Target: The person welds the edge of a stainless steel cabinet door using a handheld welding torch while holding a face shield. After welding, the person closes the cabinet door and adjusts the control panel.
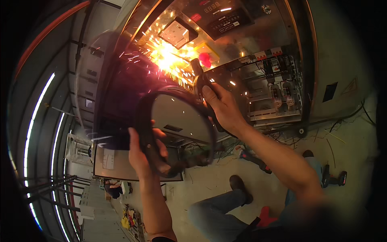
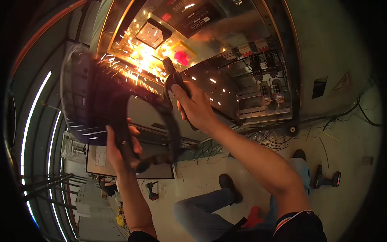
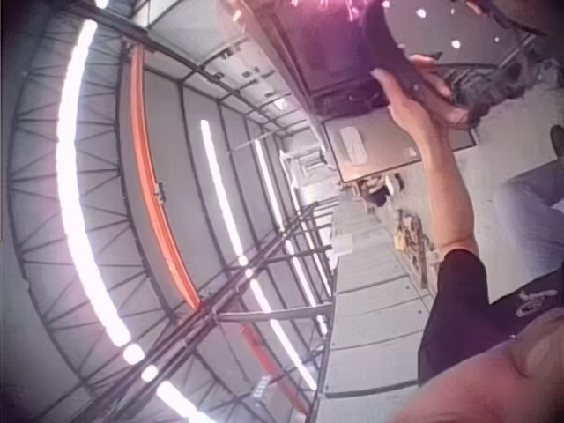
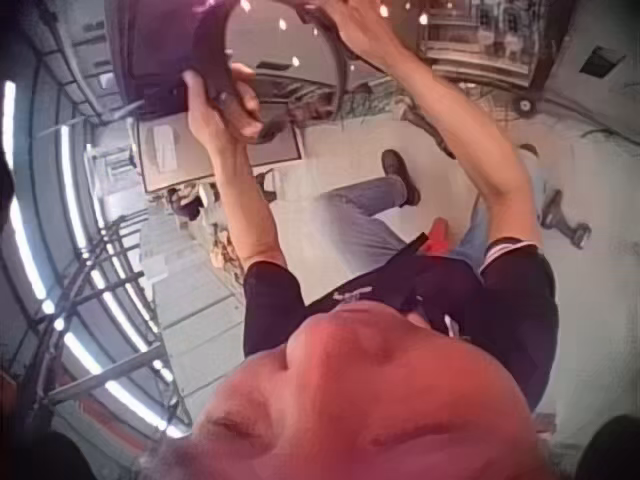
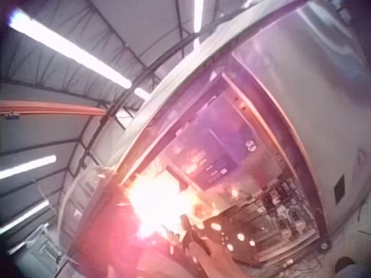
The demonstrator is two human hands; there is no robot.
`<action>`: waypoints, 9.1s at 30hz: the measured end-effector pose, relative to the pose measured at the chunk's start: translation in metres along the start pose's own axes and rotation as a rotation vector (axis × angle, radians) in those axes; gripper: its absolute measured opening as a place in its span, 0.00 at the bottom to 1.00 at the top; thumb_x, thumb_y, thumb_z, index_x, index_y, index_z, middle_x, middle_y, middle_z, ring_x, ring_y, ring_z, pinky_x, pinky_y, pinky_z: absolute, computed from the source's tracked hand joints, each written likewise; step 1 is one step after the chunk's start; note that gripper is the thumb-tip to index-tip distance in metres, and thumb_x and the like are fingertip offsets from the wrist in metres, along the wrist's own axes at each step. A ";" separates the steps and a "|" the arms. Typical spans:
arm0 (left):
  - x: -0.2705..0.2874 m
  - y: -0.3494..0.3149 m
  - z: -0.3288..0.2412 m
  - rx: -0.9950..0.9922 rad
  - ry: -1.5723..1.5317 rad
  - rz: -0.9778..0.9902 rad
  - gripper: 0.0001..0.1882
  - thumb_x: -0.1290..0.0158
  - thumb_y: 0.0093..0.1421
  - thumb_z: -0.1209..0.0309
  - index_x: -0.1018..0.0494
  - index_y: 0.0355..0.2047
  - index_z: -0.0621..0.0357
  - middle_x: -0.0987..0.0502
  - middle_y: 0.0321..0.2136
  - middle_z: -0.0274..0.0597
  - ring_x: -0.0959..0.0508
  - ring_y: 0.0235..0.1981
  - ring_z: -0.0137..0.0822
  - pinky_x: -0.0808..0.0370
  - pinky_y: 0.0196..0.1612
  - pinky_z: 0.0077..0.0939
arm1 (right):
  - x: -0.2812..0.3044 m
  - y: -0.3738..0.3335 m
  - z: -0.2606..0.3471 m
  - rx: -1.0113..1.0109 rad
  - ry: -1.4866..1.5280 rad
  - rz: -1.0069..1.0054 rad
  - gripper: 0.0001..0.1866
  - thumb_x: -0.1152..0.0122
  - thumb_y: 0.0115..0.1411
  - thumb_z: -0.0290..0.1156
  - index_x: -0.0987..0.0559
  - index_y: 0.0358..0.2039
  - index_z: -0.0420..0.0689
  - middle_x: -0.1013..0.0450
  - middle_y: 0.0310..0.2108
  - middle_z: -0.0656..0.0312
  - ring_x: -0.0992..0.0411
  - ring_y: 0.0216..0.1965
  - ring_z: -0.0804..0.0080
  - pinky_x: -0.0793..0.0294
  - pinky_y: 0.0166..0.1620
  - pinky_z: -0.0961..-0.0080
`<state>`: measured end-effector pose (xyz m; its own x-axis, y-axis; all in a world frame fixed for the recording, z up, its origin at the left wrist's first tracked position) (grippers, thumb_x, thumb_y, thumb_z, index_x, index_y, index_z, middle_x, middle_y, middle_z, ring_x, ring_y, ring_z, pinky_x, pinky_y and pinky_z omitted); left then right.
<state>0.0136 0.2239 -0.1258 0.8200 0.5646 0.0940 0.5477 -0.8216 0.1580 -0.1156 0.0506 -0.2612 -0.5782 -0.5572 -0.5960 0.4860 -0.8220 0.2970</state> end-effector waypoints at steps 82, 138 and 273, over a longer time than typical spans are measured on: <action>0.020 0.006 0.010 -0.141 -0.164 0.002 0.33 0.68 0.78 0.47 0.32 0.59 0.67 0.20 0.35 0.47 0.27 0.17 0.30 0.31 0.19 0.22 | 0.003 0.007 -0.020 -0.002 -0.038 -0.013 0.29 0.47 0.71 0.61 0.30 0.34 0.43 0.33 0.19 0.68 0.32 0.16 0.82 0.33 0.19 0.79; 0.034 0.005 0.007 -0.172 -0.139 -0.024 0.32 0.68 0.78 0.49 0.33 0.59 0.68 0.20 0.36 0.47 0.28 0.17 0.29 0.32 0.18 0.21 | 0.006 0.010 -0.023 -0.068 -0.133 -0.004 0.27 0.46 0.72 0.58 0.27 0.37 0.41 0.33 0.19 0.68 0.32 0.16 0.80 0.33 0.20 0.77; -0.019 -0.002 0.029 0.096 0.136 -0.008 0.31 0.66 0.78 0.49 0.27 0.52 0.66 0.20 0.28 0.49 0.25 0.15 0.31 0.27 0.19 0.23 | 0.004 0.015 -0.029 -0.154 -0.132 -0.004 0.11 0.44 0.73 0.36 0.24 0.45 0.42 0.28 0.22 0.66 0.29 0.18 0.81 0.29 0.20 0.81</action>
<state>0.0018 0.2121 -0.1563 0.7890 0.5712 0.2261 0.5729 -0.8171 0.0651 -0.0912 0.0395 -0.2808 -0.6562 -0.5726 -0.4914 0.5719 -0.8023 0.1711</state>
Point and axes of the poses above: each hand's wrist, its own y-axis towards the middle knuckle, its own x-axis out of the back of the hand, z = x × y, the point moved 3 cm from there along y, towards the middle knuckle
